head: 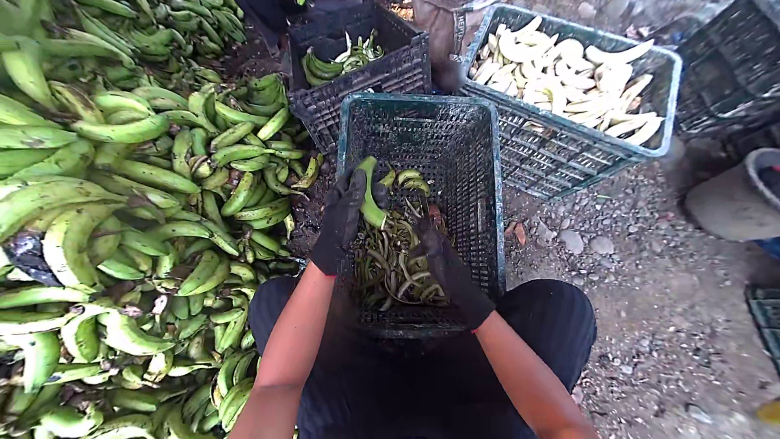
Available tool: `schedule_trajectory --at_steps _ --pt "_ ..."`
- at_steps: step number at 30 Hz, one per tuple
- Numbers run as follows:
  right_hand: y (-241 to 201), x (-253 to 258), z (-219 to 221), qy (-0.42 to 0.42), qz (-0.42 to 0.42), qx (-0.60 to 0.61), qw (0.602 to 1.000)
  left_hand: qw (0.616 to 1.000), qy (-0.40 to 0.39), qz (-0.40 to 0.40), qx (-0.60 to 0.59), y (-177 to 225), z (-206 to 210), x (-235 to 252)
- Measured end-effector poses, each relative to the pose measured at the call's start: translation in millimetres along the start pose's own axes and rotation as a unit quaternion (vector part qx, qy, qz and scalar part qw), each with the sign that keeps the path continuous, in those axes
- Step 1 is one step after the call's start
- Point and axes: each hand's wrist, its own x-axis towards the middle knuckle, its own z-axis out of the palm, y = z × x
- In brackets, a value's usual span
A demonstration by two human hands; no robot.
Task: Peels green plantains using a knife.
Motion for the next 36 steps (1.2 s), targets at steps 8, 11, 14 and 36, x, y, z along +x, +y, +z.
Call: schedule_trajectory --at_steps 8,11,14,36 --pt "5.2 9.5 -11.5 0.009 -0.174 -0.239 0.955 0.997 -0.065 -0.016 0.026 -11.0 2.1 -7.7" --pt "-3.9 6.0 -10.4 0.021 -0.159 -0.282 0.946 0.999 -0.040 -0.006 -0.014 -12.2 4.2 -7.5" --pt "-10.3 5.7 -5.9 0.040 -0.147 -0.336 0.930 1.000 -0.002 -0.019 -0.010 -12.7 8.6 -10.9" --pt "5.6 43.6 -19.3 0.132 0.054 -0.193 0.971 0.966 0.107 0.026 0.233 -36.2 74.6 -54.5"
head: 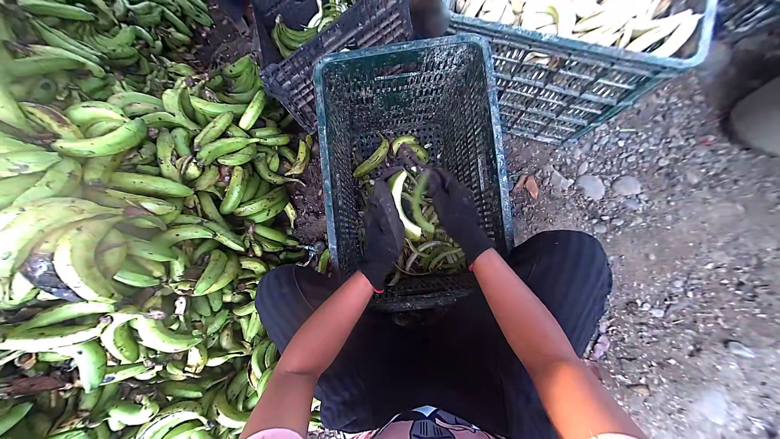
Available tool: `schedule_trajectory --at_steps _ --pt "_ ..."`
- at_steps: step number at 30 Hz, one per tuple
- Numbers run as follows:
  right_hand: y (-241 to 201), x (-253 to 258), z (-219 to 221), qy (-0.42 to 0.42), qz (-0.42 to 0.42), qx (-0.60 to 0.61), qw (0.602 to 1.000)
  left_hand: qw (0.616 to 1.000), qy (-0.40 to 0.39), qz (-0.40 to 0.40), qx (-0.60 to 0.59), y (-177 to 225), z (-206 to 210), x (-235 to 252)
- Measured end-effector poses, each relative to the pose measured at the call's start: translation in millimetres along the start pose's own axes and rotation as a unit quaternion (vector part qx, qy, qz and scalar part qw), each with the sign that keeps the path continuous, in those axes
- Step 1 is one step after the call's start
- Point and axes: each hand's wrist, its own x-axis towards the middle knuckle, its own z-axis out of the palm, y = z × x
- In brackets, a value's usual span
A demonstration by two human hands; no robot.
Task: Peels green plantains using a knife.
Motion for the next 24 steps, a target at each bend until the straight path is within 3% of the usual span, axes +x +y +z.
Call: schedule_trajectory --at_steps 4,7,9,14,24 --pt "10.1 -6.0 -14.4 0.002 -0.025 0.089 0.996 0.966 -0.044 -0.079 -0.241 -1.6 -18.0 30.4" --pt "6.3 -17.9 -10.2 -0.031 -0.039 0.151 0.987 0.949 -0.034 -0.077 -0.304 -0.8 -33.2 44.1" --pt "-0.3 -26.9 -2.4 -0.059 -0.058 0.169 0.982 0.956 -0.020 -0.062 -0.285 -4.1 -36.6 48.7" --pt "-9.8 -31.9 12.6 -0.102 -0.094 0.139 0.980 0.974 -0.045 0.067 -0.213 -12.4 -37.2 46.0" --pt "-16.7 -51.3 7.1 -0.087 -0.097 0.012 0.991 0.986 0.030 0.138 -0.091 -21.0 -40.0 50.3"
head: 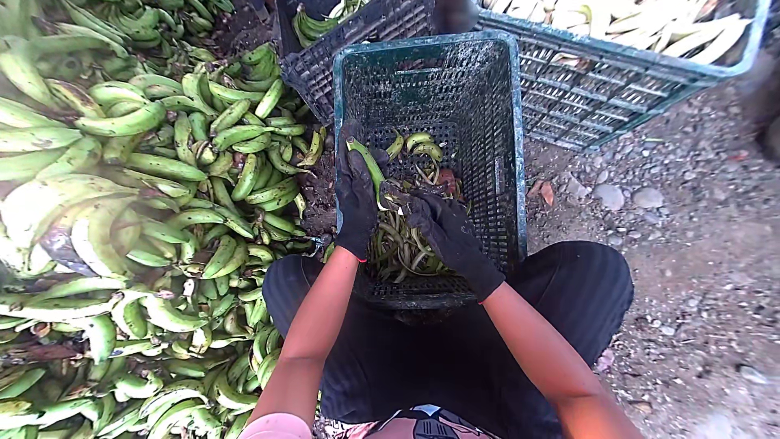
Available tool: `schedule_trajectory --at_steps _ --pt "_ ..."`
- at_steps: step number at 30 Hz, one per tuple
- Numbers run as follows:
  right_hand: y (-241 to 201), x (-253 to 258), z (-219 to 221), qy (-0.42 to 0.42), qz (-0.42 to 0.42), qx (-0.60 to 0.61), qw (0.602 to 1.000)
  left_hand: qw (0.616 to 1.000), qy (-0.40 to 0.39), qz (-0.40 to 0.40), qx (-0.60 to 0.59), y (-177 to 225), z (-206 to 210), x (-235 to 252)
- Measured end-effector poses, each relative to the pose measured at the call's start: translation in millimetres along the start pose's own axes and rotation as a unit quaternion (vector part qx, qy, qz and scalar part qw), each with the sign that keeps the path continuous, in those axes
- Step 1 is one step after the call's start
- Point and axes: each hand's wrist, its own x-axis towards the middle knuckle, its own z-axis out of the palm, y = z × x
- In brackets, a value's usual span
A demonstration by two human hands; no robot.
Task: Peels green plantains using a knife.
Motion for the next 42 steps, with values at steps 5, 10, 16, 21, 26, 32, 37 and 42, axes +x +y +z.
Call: schedule_trajectory --at_steps 5,10,16,21,26,32,37,42 --pt "0.0 5.2 2.1 -0.001 0.019 0.005 1.000 0.998 -0.031 0.060 0.010 -7.0 0.3 -1.5" --pt "12.6 27.7 -4.2 0.060 0.043 -0.015 0.997 0.954 -0.169 -0.228 -0.094 8.3 3.1 -19.9" --pt "32.1 45.5 -25.4 0.115 0.035 0.051 0.991 0.880 -0.341 -0.294 -0.149 13.3 11.3 -21.1" --pt "31.3 34.8 -18.3 0.094 0.006 0.043 0.995 0.930 -0.128 -0.227 -0.258 15.0 7.5 5.3" --pt "11.1 24.5 5.1 0.082 0.005 -0.040 0.996 0.889 0.080 -0.296 -0.341 9.4 12.7 5.6" --pt "14.7 19.9 24.1 0.187 -0.153 -0.144 0.960 0.791 0.125 -0.394 -0.450 3.9 6.0 7.1" --pt "13.5 18.7 23.0 0.215 -0.168 -0.173 0.946 0.765 0.155 -0.413 -0.470 8.1 7.5 8.1" --pt "1.6 13.6 17.8 0.176 -0.131 -0.184 0.958 0.772 0.079 -0.422 -0.469 2.1 2.6 4.8"
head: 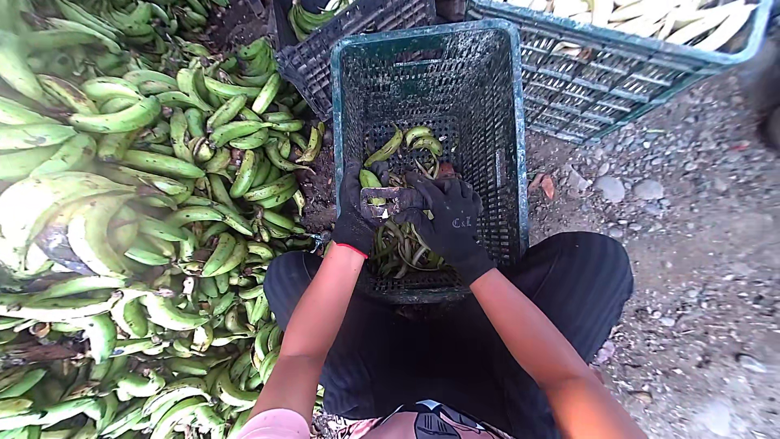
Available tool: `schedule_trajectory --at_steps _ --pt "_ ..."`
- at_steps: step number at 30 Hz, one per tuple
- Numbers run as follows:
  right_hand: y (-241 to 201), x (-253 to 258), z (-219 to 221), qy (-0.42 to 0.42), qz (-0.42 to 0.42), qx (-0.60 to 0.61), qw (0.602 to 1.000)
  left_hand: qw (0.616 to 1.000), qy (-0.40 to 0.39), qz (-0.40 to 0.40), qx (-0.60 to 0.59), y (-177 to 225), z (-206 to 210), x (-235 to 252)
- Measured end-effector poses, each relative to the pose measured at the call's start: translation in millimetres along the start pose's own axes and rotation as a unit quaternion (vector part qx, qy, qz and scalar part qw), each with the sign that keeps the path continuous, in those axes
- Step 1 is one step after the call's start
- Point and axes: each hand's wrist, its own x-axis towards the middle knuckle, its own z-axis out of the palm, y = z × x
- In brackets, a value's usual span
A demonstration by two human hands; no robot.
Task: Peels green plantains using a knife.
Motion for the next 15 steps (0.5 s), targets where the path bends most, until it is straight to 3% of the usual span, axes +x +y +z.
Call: schedule_trajectory --at_steps 5,11,15 --pt "-7.2 -0.9 -6.7 -0.084 0.059 0.032 0.994 0.994 0.082 0.024 0.072 2.3 7.4 -1.7" --pt "-9.6 1.8 -8.5 -0.106 0.101 0.045 0.988 0.989 0.080 0.061 0.108 -2.7 8.9 -4.2" --pt "-2.8 13.3 -14.8 -0.157 0.158 0.085 0.971 0.951 -0.018 0.107 0.289 -13.0 -6.3 -6.4"
